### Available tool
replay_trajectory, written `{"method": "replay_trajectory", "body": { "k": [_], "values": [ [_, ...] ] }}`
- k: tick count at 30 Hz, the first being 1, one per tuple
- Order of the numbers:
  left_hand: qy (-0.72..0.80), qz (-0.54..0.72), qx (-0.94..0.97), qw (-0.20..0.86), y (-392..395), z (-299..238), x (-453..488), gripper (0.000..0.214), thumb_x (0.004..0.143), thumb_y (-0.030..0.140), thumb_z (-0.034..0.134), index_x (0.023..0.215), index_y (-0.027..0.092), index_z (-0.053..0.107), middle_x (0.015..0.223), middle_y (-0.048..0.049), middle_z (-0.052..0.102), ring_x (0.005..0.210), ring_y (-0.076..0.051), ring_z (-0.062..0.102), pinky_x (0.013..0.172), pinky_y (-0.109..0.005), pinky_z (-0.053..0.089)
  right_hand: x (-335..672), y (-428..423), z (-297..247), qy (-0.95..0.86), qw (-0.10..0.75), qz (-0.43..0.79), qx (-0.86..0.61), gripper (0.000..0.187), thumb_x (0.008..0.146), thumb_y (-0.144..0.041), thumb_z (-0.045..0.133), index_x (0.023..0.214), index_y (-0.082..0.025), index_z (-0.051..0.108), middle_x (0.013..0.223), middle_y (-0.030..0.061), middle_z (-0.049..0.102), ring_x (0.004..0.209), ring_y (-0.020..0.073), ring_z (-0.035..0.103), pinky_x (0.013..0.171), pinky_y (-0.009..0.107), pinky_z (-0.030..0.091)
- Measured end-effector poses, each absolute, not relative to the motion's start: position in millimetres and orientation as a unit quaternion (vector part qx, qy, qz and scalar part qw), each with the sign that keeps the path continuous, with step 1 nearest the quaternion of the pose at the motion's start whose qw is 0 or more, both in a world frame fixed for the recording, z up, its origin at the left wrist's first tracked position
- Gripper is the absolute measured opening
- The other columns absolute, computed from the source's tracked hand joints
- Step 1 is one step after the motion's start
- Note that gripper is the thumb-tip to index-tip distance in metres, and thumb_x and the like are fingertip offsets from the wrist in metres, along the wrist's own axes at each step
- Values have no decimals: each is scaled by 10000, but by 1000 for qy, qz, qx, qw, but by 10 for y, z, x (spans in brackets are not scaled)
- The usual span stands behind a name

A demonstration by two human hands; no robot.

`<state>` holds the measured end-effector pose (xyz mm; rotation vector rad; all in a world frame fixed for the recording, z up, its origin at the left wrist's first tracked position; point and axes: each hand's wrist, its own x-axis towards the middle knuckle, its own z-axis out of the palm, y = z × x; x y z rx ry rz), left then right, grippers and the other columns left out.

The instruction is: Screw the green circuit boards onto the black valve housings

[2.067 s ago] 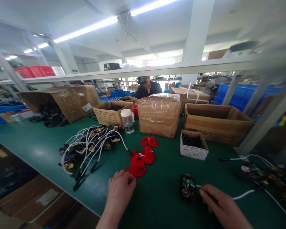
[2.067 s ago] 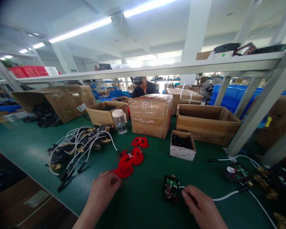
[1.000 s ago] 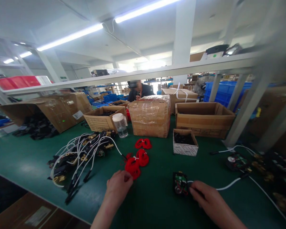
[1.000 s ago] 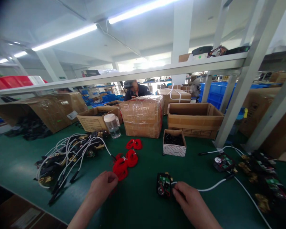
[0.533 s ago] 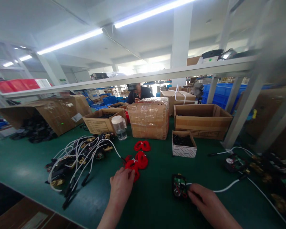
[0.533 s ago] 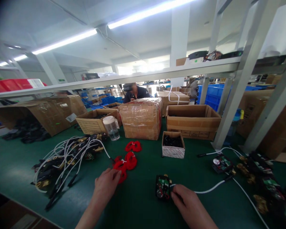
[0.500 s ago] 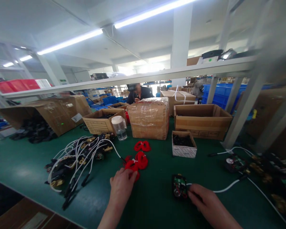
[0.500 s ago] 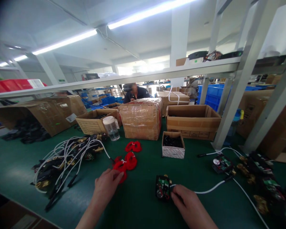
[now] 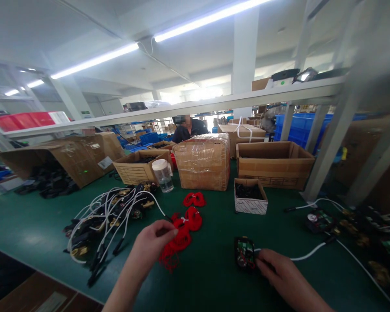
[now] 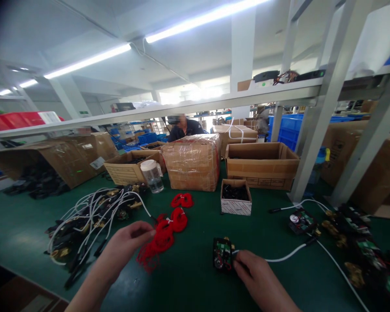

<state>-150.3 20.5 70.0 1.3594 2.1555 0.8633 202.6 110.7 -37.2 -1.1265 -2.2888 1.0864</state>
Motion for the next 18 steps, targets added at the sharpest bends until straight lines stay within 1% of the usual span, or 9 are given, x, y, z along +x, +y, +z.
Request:
{"method": "replay_trajectory", "body": {
  "k": [3, 6, 9, 12, 14, 16, 18],
  "values": [
    [734, 408, 476, 259, 179, 993, -1503, 315, 752, 500, 688, 831, 197, 717, 784, -8, 720, 808, -214, 649, 763, -295, 474, 2033, 1126, -364, -810, 188, 386, -399, 253, 983, -318, 464, 892, -231, 684, 884, 34, 684, 763, 195, 624, 693, 285, 478],
    [714, 438, 475, 269, 199, 1221, -1476, 300, 727, 494, 717, 802, 204, 710, 778, 4, 707, 794, -199, 628, 762, -290, 467, 2066, 1175, -306, -807, 187, 378, -414, 245, 982, -336, 467, 901, -229, 672, 873, 32, 681, 755, 195, 622, 675, 288, 475],
    [699, 432, 491, 289, 242, 1375, -1421, 290, 720, 477, 731, 808, 201, 708, 758, 15, 693, 766, -183, 612, 748, -285, 456, 2078, 1220, -108, -800, 220, 354, -431, 250, 988, -364, 457, 934, -222, 655, 878, 34, 671, 765, 198, 615, 675, 298, 470],
    [681, 410, 516, 319, 295, 1482, -1307, 292, 731, 469, 731, 831, 194, 714, 777, 10, 696, 780, -177, 608, 749, -278, 444, 2003, 1216, 253, -795, 272, 340, -423, 231, 972, -340, 470, 912, -210, 651, 852, 29, 653, 767, 194, 601, 678, 303, 461],
    [665, 395, 532, 344, 331, 1543, -1192, 301, 739, 470, 728, 851, 192, 717, 789, 5, 698, 774, -174, 609, 730, -273, 442, 1902, 1187, 538, -791, 301, 353, -400, 188, 948, -292, 499, 890, -203, 655, 837, 21, 643, 750, 181, 589, 670, 296, 457],
    [653, 383, 543, 364, 364, 1596, -1052, 311, 727, 469, 732, 859, 189, 717, 789, 2, 697, 749, -170, 611, 711, -270, 449, 1783, 1150, 801, -782, 319, 383, -374, 146, 929, -251, 534, 930, -197, 670, 836, 12, 639, 733, 167, 582, 666, 288, 465],
    [641, 373, 552, 381, 396, 1634, -906, 327, 708, 475, 735, 860, 186, 712, 784, -1, 696, 726, -171, 611, 697, -273, 461, 1671, 1118, 1002, -777, 335, 410, -341, 143, 933, -255, 563, 987, -198, 682, 871, 9, 641, 753, 160, 588, 675, 282, 478]
  ]
}}
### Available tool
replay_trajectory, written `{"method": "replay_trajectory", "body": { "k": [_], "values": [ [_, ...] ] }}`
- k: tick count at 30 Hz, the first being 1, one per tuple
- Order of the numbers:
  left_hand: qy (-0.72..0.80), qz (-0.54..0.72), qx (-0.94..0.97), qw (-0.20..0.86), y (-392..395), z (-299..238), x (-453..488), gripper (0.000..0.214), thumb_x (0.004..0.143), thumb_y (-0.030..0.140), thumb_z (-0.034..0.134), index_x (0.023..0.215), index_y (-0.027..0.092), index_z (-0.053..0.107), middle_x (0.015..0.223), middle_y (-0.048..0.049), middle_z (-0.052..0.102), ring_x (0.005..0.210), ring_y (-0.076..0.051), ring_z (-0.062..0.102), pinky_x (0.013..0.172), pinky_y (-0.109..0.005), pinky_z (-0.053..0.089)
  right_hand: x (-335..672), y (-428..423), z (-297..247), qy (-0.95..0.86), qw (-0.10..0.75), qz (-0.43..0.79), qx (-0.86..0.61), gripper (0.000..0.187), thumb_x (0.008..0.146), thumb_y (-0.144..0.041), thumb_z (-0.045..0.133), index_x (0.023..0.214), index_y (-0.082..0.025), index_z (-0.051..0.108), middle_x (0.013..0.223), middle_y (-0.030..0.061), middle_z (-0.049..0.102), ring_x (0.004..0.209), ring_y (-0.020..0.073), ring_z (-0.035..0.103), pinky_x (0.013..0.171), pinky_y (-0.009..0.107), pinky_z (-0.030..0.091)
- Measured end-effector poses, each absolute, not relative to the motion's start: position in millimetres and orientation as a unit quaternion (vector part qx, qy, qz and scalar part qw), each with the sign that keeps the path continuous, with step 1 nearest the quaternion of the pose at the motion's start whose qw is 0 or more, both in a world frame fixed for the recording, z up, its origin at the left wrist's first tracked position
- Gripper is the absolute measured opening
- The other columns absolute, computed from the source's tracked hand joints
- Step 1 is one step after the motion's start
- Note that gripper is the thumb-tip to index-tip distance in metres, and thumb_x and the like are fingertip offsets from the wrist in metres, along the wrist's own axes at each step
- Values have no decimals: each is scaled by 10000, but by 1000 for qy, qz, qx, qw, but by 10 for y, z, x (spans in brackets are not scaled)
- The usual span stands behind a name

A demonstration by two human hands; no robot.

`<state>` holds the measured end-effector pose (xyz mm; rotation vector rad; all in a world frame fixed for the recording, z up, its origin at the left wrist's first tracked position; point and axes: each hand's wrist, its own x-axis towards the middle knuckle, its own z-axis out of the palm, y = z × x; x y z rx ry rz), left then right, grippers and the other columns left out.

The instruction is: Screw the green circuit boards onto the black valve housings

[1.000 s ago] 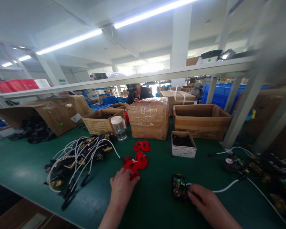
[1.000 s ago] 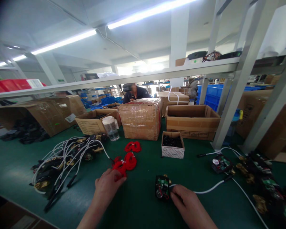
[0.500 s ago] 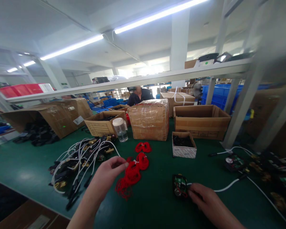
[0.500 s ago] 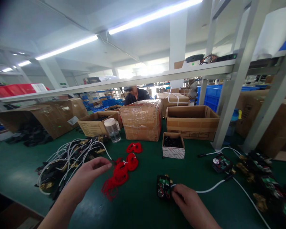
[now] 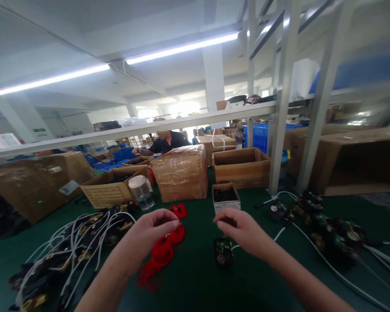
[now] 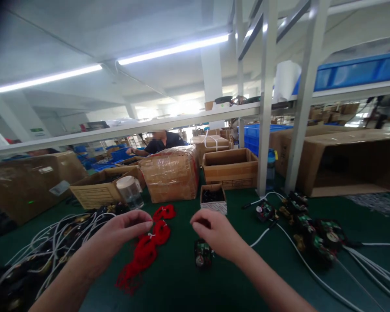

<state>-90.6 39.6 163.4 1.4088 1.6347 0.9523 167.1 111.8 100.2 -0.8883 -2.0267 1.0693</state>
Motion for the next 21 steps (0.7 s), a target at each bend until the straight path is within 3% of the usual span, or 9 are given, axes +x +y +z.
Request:
{"method": "replay_trajectory", "body": {
  "k": [5, 13, 21],
  "values": [
    [603, 342, 599, 402, 482, 1616, -607, 306, 743, 473, 708, 855, 188, 711, 768, -9, 690, 717, -175, 613, 669, -275, 466, 1482, 1073, 1157, -780, 358, 439, -268, 184, 899, -290, 680, 1065, -211, 684, 966, 4, 642, 836, 155, 603, 715, 264, 497],
    [602, 290, 638, 382, 504, 1416, -382, 254, 766, 441, 645, 857, 212, 710, 819, -12, 702, 802, -205, 629, 738, -305, 467, 1583, 988, 952, -728, 361, 506, -291, 134, 885, -308, 703, 876, -175, 685, 760, -23, 646, 691, 138, 604, 619, 244, 468],
    [621, 264, 624, 394, 349, 565, -143, 145, 733, 326, 650, 794, 213, 717, 851, -29, 717, 828, -213, 659, 743, -288, 483, 1856, 795, 226, -651, 335, 573, -367, 75, 824, -233, 679, 796, -168, 653, 681, -41, 615, 570, 110, 543, 537, 218, 402]
  ]
}}
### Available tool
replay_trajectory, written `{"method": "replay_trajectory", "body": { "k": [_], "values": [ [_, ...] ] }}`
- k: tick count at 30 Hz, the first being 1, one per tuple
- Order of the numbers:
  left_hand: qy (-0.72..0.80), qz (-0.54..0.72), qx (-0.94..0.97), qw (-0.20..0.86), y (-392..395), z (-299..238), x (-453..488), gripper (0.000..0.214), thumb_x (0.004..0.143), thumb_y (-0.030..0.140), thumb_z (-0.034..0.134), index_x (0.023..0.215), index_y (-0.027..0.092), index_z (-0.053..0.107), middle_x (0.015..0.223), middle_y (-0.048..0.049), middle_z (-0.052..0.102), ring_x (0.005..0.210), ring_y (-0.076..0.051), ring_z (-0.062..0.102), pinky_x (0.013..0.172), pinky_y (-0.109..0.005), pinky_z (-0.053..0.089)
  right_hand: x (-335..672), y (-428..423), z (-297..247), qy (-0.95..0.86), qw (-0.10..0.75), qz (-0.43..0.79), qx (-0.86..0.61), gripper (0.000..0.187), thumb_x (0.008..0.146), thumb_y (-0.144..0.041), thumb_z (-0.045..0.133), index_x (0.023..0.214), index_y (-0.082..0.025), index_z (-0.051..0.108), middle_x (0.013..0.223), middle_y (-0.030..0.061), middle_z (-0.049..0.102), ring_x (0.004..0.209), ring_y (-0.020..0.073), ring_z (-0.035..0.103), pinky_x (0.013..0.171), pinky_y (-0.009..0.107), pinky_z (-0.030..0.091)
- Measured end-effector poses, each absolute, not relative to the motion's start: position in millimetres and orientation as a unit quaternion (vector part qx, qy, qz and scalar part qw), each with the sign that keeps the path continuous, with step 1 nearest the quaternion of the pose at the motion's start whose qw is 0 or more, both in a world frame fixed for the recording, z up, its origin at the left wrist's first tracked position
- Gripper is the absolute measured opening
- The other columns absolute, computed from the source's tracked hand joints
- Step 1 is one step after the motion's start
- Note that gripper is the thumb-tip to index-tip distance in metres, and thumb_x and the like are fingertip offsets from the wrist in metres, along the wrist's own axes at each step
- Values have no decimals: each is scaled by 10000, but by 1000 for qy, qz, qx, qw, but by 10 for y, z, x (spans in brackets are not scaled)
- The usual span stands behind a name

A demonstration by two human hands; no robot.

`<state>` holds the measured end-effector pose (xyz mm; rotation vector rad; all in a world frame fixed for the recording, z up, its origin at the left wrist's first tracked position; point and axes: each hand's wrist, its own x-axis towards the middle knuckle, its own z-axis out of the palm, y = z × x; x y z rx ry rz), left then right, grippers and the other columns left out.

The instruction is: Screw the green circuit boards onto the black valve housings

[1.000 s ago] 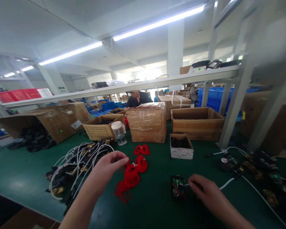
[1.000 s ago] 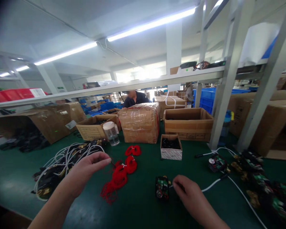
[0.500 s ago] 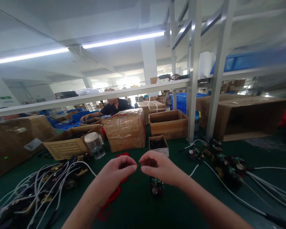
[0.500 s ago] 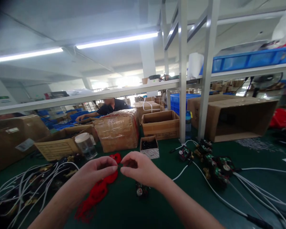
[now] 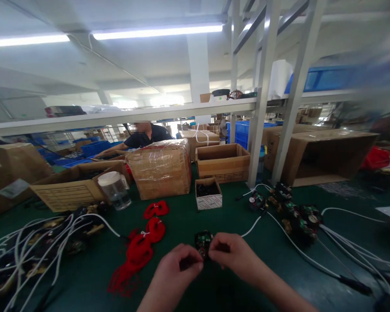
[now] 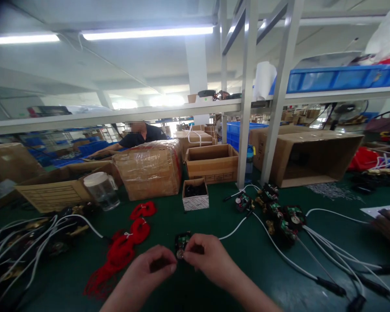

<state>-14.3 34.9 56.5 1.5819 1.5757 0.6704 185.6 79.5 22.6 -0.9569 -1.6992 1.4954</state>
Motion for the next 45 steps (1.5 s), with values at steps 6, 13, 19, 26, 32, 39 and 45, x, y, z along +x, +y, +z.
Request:
{"method": "replay_trajectory", "body": {
  "k": [6, 13, 19, 26, 32, 39, 45],
  "values": [
    [642, 283, 626, 341, 494, 197, -90, 159, 801, 314, 606, 846, 243, 742, 903, -26, 710, 839, -208, 666, 751, -292, 489, 1886, 907, -97, -663, 344, 509, -427, 28, 824, -213, 663, 810, -188, 664, 711, -32, 620, 639, 131, 568, 573, 221, 425],
    [630, 321, 617, 346, 613, 207, -176, 174, 804, 321, 597, 864, 239, 738, 891, -25, 713, 846, -211, 676, 770, -297, 504, 1818, 1012, 47, -687, 346, 465, -439, 67, 854, -205, 659, 791, -185, 649, 706, -33, 603, 643, 132, 546, 587, 231, 405],
    [636, 328, 612, 337, 698, 225, -200, 189, 796, 337, 593, 864, 226, 729, 889, -31, 710, 845, -209, 672, 770, -289, 504, 1791, 1077, 121, -715, 340, 412, -451, 72, 847, -161, 663, 780, -185, 653, 743, -22, 607, 684, 142, 551, 613, 242, 402],
    [634, 325, 617, 336, 775, 257, -195, 222, 811, 372, 563, 840, 217, 720, 862, -29, 705, 828, -213, 664, 757, -303, 485, 1788, 1099, 111, -762, 341, 337, -435, 125, 872, -94, 660, 794, -190, 645, 798, -19, 603, 731, 141, 569, 648, 242, 412],
    [637, 346, 605, 331, 840, 245, -191, 218, 780, 357, 591, 823, 224, 758, 851, -31, 690, 848, -222, 669, 795, -325, 487, 1761, 1068, 51, -797, 326, 250, -444, 178, 898, -29, 614, 835, -196, 610, 857, -8, 574, 769, 153, 569, 680, 260, 416],
    [620, 376, 622, 297, 853, 125, -205, 185, 797, 289, 600, 903, 253, 747, 849, -4, 689, 798, -191, 663, 756, -304, 494, 1678, 1002, 15, -823, 270, 137, -481, 129, 953, -91, 571, 879, -195, 590, 906, 30, 570, 808, 200, 559, 719, 319, 431],
    [619, 367, 629, 292, 905, 132, -206, 130, 783, 256, 611, 831, 237, 731, 831, -6, 672, 781, -185, 656, 738, -296, 493, 1653, 1007, -5, -820, 266, 116, -493, 121, 948, -95, 578, 886, -198, 572, 922, 31, 565, 815, 204, 555, 719, 327, 429]
  ]
}}
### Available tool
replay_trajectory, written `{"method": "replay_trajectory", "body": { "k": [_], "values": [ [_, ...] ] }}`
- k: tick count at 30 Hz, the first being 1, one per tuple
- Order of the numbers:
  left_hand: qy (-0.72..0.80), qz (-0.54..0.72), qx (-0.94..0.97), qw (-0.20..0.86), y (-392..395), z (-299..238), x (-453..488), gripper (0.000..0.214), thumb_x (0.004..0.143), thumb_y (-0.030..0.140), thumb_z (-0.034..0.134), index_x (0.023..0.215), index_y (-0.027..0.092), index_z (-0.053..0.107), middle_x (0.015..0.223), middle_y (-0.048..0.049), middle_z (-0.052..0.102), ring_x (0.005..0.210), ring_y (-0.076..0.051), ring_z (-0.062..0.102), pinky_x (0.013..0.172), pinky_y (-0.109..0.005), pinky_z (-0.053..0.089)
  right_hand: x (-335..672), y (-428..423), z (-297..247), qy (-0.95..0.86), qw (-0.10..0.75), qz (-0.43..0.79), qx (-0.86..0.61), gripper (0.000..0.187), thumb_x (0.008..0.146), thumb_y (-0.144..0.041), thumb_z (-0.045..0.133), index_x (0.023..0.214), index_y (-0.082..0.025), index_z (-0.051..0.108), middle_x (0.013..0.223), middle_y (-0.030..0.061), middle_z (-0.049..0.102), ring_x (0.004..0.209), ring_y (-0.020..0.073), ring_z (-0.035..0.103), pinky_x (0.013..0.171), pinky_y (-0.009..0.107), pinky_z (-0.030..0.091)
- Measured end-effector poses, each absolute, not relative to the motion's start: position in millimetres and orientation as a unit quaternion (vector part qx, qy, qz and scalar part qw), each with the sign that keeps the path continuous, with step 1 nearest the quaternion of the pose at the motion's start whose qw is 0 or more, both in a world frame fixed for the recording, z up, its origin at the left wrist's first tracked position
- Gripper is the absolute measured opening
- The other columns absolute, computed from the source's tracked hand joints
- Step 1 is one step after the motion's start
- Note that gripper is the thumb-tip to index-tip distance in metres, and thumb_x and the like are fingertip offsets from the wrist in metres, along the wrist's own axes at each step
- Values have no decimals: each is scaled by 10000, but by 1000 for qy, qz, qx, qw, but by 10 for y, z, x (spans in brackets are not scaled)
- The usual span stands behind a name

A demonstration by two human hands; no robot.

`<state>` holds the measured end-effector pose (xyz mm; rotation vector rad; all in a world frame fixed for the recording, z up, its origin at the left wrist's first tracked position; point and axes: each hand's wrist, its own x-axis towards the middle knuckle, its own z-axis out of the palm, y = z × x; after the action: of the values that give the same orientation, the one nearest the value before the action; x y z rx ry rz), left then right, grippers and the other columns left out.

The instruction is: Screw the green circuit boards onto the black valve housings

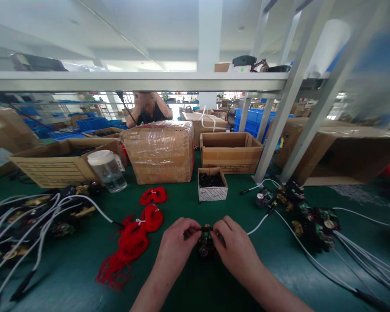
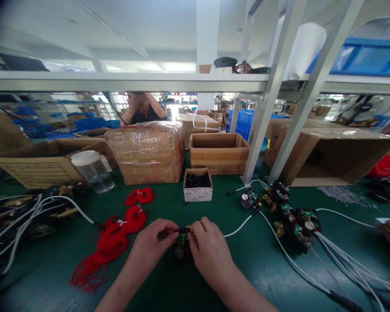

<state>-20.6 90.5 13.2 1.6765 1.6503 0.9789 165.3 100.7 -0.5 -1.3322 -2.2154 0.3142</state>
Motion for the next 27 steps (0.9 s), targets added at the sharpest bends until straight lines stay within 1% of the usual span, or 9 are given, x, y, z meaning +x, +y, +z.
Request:
{"method": "replay_trajectory", "body": {
  "k": [5, 10, 14, 16, 19, 23, 27],
  "values": [
    [620, 364, 626, 302, 924, 98, -225, 135, 779, 266, 622, 853, 233, 729, 840, -8, 674, 788, -189, 657, 746, -303, 494, 1645, 1023, -10, -811, 277, 138, -497, 141, 948, -90, 569, 865, -201, 547, 912, 26, 556, 818, 203, 556, 714, 324, 429],
    [614, 364, 611, 342, 908, 105, -253, 166, 790, 330, 625, 869, 229, 729, 868, -16, 689, 822, -204, 663, 766, -312, 497, 1640, 1041, -19, -790, 301, 195, -496, 155, 929, -53, 575, 905, -205, 560, 926, 15, 552, 821, 192, 570, 724, 317, 443],
    [615, 362, 594, 371, 887, 110, -268, 219, 802, 357, 587, 895, 217, 727, 919, -37, 714, 883, -221, 673, 820, -329, 495, 1649, 1049, -22, -776, 319, 234, -491, 171, 921, -40, 575, 909, -210, 575, 930, 6, 554, 822, 184, 581, 739, 312, 456],
    [614, 366, 581, 388, 869, 109, -268, 238, 786, 349, 586, 924, 209, 721, 932, -43, 721, 900, -227, 676, 835, -334, 495, 1653, 1047, -16, -771, 326, 246, -489, 169, 923, -44, 573, 911, -212, 579, 932, 5, 554, 822, 182, 583, 740, 310, 460],
    [614, 370, 556, 420, 840, 122, -258, 293, 753, 353, 608, 980, 197, 710, 896, -39, 722, 876, -233, 679, 813, -333, 500, 1654, 1046, -1, -766, 333, 261, -485, 169, 919, -45, 573, 911, -213, 585, 930, 4, 557, 821, 178, 590, 732, 302, 461],
    [624, 379, 543, 415, 837, 134, -231, 305, 792, 430, 590, 956, 204, 710, 897, -35, 733, 865, -232, 673, 800, -329, 491, 1648, 1065, 11, -760, 343, 275, -479, 147, 917, -60, 586, 893, -205, 600, 916, 4, 562, 795, 166, 592, 717, 287, 460],
    [626, 382, 540, 413, 867, 61, -217, 275, 788, 400, 591, 941, 200, 702, 868, -30, 722, 843, -225, 669, 779, -321, 491, 1641, 1089, 10, -751, 355, 283, -480, 148, 911, -59, 582, 871, -199, 606, 885, -1, 562, 765, 157, 584, 690, 274, 450]
  ]
}}
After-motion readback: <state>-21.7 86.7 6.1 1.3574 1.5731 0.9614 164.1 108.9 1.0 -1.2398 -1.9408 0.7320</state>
